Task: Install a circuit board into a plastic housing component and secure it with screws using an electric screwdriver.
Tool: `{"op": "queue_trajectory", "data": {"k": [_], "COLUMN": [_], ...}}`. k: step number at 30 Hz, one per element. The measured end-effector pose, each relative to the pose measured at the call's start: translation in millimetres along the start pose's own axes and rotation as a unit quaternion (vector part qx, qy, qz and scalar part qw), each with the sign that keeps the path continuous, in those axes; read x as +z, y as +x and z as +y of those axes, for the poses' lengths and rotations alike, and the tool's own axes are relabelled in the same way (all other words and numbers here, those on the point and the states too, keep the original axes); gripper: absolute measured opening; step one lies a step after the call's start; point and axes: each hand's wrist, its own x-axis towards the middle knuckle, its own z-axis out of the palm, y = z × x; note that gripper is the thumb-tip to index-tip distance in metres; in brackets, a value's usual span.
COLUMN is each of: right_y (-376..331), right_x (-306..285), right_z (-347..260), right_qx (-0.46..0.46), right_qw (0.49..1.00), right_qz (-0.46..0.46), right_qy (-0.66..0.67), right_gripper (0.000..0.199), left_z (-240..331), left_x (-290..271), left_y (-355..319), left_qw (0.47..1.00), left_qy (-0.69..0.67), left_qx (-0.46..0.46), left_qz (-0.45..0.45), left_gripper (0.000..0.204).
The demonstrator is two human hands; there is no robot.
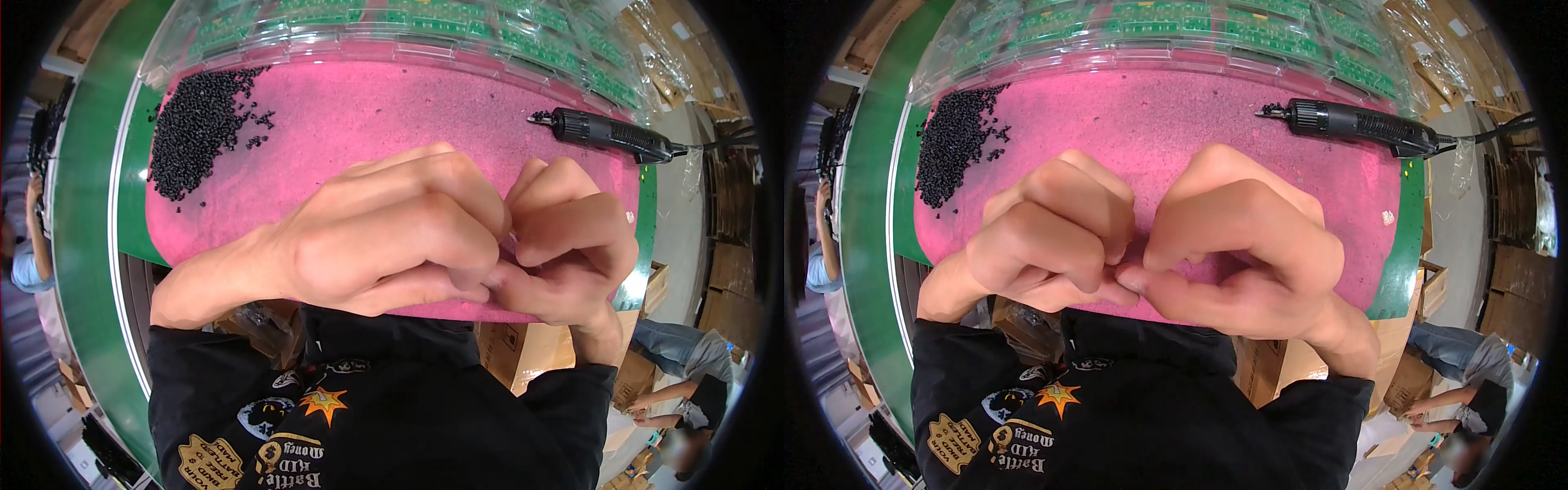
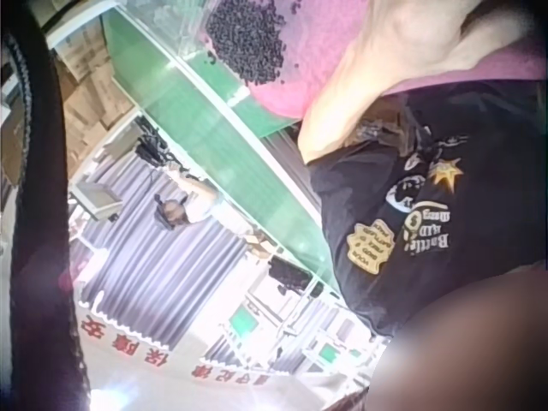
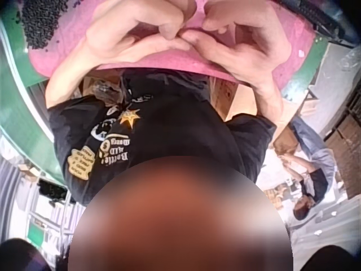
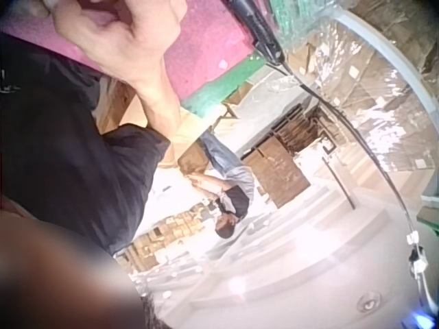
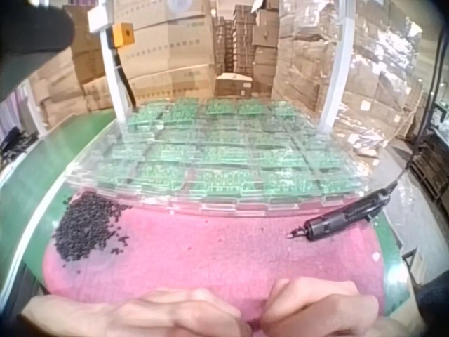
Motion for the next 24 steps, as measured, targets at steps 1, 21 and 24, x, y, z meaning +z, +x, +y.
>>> {"op": "queue_trajectory", "data": {"k": [1,21,24], "right_y": [-0.6,-0.5,-1.4], "right_x": [0.5,1.8,4.8], "right_z": [-0.1,2.1,4.3], "right_qx": [0.001,-0.059,-0.071], "right_qw": [1.0,0.998,0.996], "right_qz": [0.0,0.0,0.021], "right_qy": [0.0,-0.031,-0.039], "right_gripper": [0.035,0.024,0.027], "left_z": [-0.4,-3.4,-1.0], "left_x": [0.1,13.1,11.6], "left_y": [0.0,2.8,4.0], "left_qw": [1.0,0.993,0.995], "left_qy": [-0.001,0.047,0.048], "left_qx": [0.0,0.068,0.059], "left_qz": [0.0,0.083,0.07], "left_gripper": [0.025,0.03,0.03]}}
